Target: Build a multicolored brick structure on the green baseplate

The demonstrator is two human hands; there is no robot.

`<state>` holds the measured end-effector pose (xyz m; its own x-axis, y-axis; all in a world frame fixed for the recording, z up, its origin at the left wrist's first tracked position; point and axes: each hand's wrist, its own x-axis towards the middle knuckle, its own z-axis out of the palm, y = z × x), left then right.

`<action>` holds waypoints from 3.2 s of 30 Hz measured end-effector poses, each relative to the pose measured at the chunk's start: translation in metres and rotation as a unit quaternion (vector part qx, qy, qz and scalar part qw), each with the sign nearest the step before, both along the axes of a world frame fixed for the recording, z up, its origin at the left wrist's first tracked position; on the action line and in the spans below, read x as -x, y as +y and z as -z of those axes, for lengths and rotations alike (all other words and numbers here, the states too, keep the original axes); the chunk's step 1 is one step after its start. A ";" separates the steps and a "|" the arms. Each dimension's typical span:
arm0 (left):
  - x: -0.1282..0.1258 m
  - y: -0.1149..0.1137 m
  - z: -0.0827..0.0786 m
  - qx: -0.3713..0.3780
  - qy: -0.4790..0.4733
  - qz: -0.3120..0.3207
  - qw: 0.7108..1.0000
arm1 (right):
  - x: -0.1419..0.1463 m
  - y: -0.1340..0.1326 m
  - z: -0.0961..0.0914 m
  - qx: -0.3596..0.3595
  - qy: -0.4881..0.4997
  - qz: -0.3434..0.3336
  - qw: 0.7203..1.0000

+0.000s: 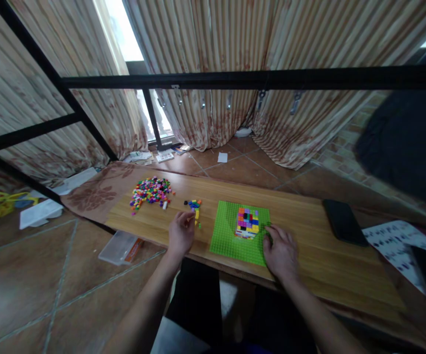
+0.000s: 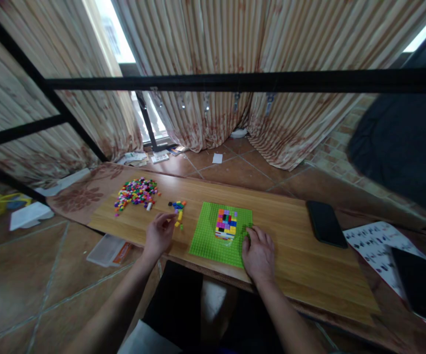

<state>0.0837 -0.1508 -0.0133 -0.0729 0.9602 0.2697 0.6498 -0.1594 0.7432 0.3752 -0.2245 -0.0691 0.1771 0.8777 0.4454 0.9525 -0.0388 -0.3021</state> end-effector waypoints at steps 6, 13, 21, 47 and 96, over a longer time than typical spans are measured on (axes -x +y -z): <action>0.025 0.019 0.005 0.041 0.030 -0.070 0.996 | -0.002 -0.001 0.002 -0.007 -0.005 -0.007 1.000; 0.029 0.052 0.010 0.052 0.109 -0.075 0.990 | -0.002 -0.001 0.002 -0.015 -0.005 -0.013 1.000; 0.025 0.072 0.006 0.080 0.233 -0.034 0.968 | -0.002 -0.001 0.002 -0.007 0.001 -0.013 1.000; 0.024 0.042 0.003 0.103 0.099 -0.041 0.989 | 0.002 -0.001 -0.004 0.009 -0.007 0.002 1.000; -0.110 -0.017 -0.039 -0.106 0.355 0.210 0.905 | 0.002 -0.001 -0.004 0.001 0.011 -0.001 1.000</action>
<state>0.1935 -0.1680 0.0257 0.5507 0.7840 0.2866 0.8005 -0.5933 0.0849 0.3736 -0.2255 -0.0654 0.1850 0.8791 0.4393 0.9460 -0.0381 -0.3220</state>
